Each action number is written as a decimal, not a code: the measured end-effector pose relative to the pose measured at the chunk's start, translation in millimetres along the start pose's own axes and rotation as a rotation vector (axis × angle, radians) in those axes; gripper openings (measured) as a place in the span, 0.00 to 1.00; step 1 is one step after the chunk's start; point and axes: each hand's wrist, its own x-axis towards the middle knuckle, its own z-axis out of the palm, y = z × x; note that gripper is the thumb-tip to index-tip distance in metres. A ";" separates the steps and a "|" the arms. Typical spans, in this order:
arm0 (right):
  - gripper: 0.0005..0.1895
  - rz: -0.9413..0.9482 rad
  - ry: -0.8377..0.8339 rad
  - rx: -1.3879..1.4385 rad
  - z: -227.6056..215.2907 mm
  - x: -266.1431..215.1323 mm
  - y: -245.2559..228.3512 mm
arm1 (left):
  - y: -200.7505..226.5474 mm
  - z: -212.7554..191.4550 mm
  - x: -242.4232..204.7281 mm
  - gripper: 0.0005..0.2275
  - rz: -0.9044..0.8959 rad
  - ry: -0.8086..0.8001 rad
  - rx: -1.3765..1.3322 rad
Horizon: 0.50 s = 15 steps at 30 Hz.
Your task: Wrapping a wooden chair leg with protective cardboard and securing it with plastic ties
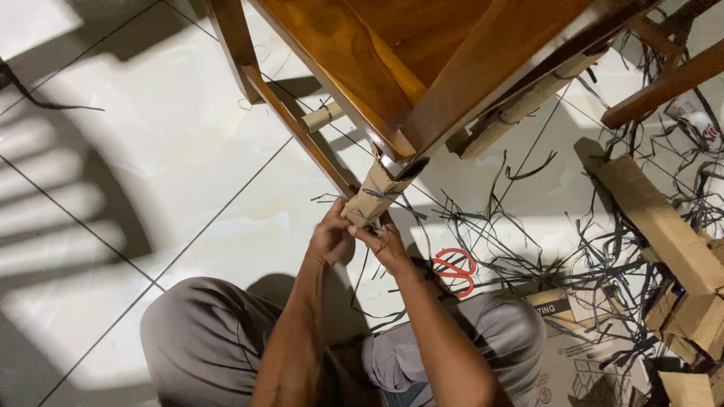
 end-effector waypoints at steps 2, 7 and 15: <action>0.35 -0.017 -0.023 -0.089 -4.8 8.5 16.0 | -8.1 -26.6 9.0 0.30 -0.015 0.038 -0.083; 0.33 -0.053 -0.028 -0.086 -8.2 16.6 33.2 | 28.8 99.7 -29.3 0.16 0.101 0.287 0.097; 0.38 -0.115 -0.020 -0.214 -0.1 15.9 35.8 | 2.6 106.3 -43.5 0.09 0.415 0.895 0.445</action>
